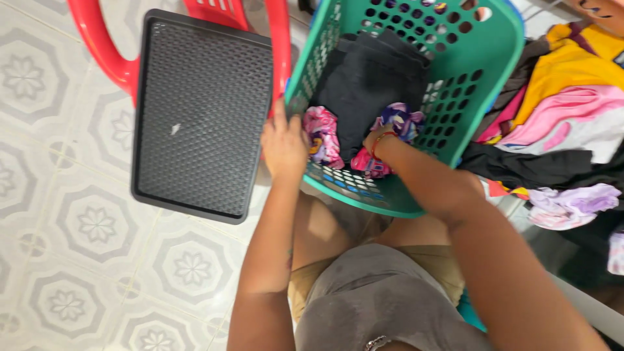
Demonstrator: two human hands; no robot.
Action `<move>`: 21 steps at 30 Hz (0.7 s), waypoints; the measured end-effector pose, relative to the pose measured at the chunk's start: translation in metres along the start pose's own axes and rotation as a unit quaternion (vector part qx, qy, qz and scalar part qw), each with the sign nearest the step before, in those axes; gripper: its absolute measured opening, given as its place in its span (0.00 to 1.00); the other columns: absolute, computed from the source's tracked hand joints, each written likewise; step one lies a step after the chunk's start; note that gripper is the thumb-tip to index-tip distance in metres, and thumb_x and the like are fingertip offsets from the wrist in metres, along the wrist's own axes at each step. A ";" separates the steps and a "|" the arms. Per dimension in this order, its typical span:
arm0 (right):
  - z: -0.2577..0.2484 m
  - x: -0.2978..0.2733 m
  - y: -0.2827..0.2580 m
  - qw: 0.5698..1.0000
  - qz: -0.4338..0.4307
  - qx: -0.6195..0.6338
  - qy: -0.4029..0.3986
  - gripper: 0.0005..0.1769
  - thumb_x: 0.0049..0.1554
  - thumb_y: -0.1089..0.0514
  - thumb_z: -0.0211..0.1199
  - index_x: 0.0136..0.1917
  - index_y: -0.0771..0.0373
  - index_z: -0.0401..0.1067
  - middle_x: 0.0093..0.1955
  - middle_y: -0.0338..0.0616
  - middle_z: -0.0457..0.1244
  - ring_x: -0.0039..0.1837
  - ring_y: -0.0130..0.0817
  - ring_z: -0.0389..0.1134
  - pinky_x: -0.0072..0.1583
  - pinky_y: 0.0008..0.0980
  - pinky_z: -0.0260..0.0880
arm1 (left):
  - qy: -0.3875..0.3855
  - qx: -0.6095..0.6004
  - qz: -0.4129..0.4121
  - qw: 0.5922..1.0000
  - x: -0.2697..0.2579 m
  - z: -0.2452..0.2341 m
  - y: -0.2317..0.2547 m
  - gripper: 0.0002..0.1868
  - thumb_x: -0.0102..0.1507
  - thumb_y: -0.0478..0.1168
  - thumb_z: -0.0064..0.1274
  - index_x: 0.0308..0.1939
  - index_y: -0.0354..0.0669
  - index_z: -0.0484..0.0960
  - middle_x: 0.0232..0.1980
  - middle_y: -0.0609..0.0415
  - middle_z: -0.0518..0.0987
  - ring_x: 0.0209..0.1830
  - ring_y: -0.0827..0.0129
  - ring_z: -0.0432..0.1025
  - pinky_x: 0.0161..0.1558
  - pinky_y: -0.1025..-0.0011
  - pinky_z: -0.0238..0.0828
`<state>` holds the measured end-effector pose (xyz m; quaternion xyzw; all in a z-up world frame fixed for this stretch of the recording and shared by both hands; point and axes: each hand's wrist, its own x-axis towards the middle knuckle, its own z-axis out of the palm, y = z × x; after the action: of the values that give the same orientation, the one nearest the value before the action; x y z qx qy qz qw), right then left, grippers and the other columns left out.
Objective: The person sorts clothes from a green laundry basket into a black bin, then moves to a clothes rack to remove several garments on hangers. They place the removed clothes into the basket and later fold a black garment on a tray.
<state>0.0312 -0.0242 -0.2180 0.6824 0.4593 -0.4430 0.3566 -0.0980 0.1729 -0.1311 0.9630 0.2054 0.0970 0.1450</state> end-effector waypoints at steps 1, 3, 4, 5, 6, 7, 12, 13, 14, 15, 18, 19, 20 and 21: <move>0.002 0.005 -0.004 0.999 -0.028 -0.012 0.028 0.21 0.56 0.48 0.57 0.62 0.34 0.74 0.75 0.43 0.59 0.74 0.52 0.57 0.67 0.66 0.54 | 0.012 0.003 0.004 1.000 0.000 0.000 -0.001 0.17 0.57 0.40 0.59 0.51 0.49 0.84 0.76 0.50 0.63 0.60 0.48 0.68 0.57 0.51 0.67; 0.000 0.018 -0.014 0.984 -0.089 -0.058 0.142 0.18 0.57 0.45 0.56 0.60 0.32 0.76 0.76 0.41 0.58 0.78 0.52 0.54 0.69 0.70 0.49 | 0.008 0.000 -0.001 1.000 0.000 0.004 0.001 0.16 0.58 0.41 0.59 0.50 0.49 0.84 0.76 0.51 0.62 0.61 0.48 0.68 0.57 0.51 0.66; -0.004 0.028 -0.023 0.967 -0.113 -0.078 0.216 0.17 0.58 0.44 0.55 0.59 0.32 0.76 0.77 0.40 0.57 0.79 0.52 0.53 0.71 0.72 0.47 | 0.006 -0.003 0.000 1.000 -0.001 0.005 0.001 0.16 0.58 0.41 0.58 0.50 0.50 0.84 0.76 0.52 0.62 0.61 0.48 0.67 0.57 0.51 0.66; -0.009 0.039 -0.035 0.943 -0.133 -0.081 0.293 0.17 0.58 0.43 0.54 0.58 0.31 0.77 0.78 0.38 0.57 0.81 0.52 0.51 0.72 0.74 0.45 | 0.006 -0.005 0.001 1.000 -0.002 0.005 -0.001 0.16 0.58 0.41 0.58 0.50 0.49 0.84 0.76 0.52 0.62 0.61 0.48 0.67 0.58 0.51 0.66; -0.017 0.053 -0.045 0.918 -0.151 -0.070 0.361 0.18 0.58 0.45 0.53 0.61 0.34 0.75 0.76 0.39 0.58 0.79 0.57 0.52 0.69 0.77 0.46 | 0.010 -0.008 0.002 1.000 -0.002 0.005 -0.001 0.16 0.58 0.41 0.58 0.50 0.49 0.84 0.76 0.52 0.62 0.61 0.48 0.67 0.58 0.51 0.66; -0.025 0.067 -0.057 0.886 -0.168 -0.059 0.428 0.20 0.58 0.48 0.53 0.63 0.38 0.74 0.74 0.40 0.60 0.78 0.62 0.53 0.67 0.79 0.47 | 0.013 -0.010 0.003 1.000 -0.001 0.005 -0.001 0.16 0.57 0.41 0.58 0.50 0.48 0.84 0.76 0.52 0.62 0.61 0.48 0.68 0.58 0.52 0.66; -0.026 0.108 -0.089 0.885 -0.125 0.270 0.359 0.28 0.63 0.49 0.49 0.74 0.56 0.66 0.72 0.50 0.60 0.63 0.62 0.64 0.66 0.62 0.62 | -0.001 0.002 -0.002 1.000 0.000 0.004 -0.002 0.13 0.58 0.40 0.57 0.47 0.47 0.84 0.77 0.53 0.62 0.58 0.48 0.69 0.55 0.51 0.68; -0.018 0.108 -0.090 0.889 -0.127 0.250 0.362 0.24 0.64 0.49 0.49 0.71 0.56 0.68 0.71 0.50 0.61 0.63 0.58 0.66 0.64 0.58 0.65 | 0.002 0.002 0.000 1.000 0.001 0.004 -0.002 0.12 0.58 0.40 0.57 0.46 0.47 0.84 0.77 0.52 0.62 0.57 0.47 0.69 0.54 0.51 0.68; -0.009 0.106 -0.090 0.894 -0.128 0.230 0.363 0.21 0.66 0.50 0.49 0.68 0.55 0.70 0.69 0.50 0.63 0.62 0.55 0.68 0.63 0.54 0.68 | -0.003 0.002 0.000 1.000 0.001 0.004 -0.002 0.12 0.58 0.40 0.58 0.45 0.46 0.84 0.77 0.52 0.62 0.56 0.47 0.70 0.53 0.50 0.69; 0.001 0.103 -0.089 0.898 -0.129 0.209 0.364 0.18 0.67 0.51 0.50 0.65 0.55 0.72 0.67 0.50 0.64 0.62 0.51 0.70 0.61 0.50 0.71 | -0.008 0.002 -0.001 1.000 0.001 0.004 -0.002 0.11 0.58 0.40 0.58 0.45 0.45 0.84 0.78 0.52 0.62 0.56 0.48 0.70 0.52 0.50 0.69; 0.014 0.092 -0.081 0.772 -0.282 0.144 0.552 0.20 0.47 0.57 0.57 0.53 0.60 0.75 0.65 0.49 0.67 0.58 0.52 0.71 0.57 0.47 0.71 | 0.004 0.019 0.002 1.000 0.002 0.004 0.000 0.11 0.57 0.40 0.58 0.43 0.44 0.84 0.77 0.52 0.62 0.54 0.47 0.70 0.49 0.50 0.70; 0.013 0.089 -0.081 0.812 -0.255 0.135 0.508 0.18 0.48 0.57 0.58 0.53 0.59 0.76 0.64 0.49 0.67 0.59 0.52 0.71 0.58 0.48 0.71 | 0.014 0.027 0.005 1.000 0.002 0.005 0.000 0.11 0.57 0.40 0.58 0.42 0.44 0.85 0.77 0.52 0.62 0.54 0.47 0.70 0.49 0.50 0.70; 0.008 0.088 -0.083 0.847 -0.229 0.124 0.463 0.16 0.50 0.57 0.59 0.52 0.58 0.77 0.62 0.48 0.67 0.59 0.52 0.70 0.59 0.49 0.70 | 0.021 0.031 0.011 0.999 0.001 0.004 0.001 0.10 0.57 0.40 0.58 0.41 0.44 0.84 0.77 0.52 0.62 0.55 0.47 0.71 0.49 0.51 0.70; -0.003 0.087 -0.084 0.880 -0.201 0.114 0.416 0.15 0.51 0.57 0.59 0.52 0.56 0.78 0.61 0.48 0.67 0.59 0.53 0.69 0.59 0.50 0.70 | 0.028 0.035 0.018 0.999 0.002 0.004 0.001 0.08 0.58 0.40 0.58 0.40 0.44 0.84 0.77 0.52 0.63 0.55 0.47 0.71 0.49 0.51 0.70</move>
<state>-0.0311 0.0327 -0.3052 0.7324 0.6393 -0.2300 -0.0439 -0.0948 0.1722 -0.1344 0.9679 0.1957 0.1193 0.1032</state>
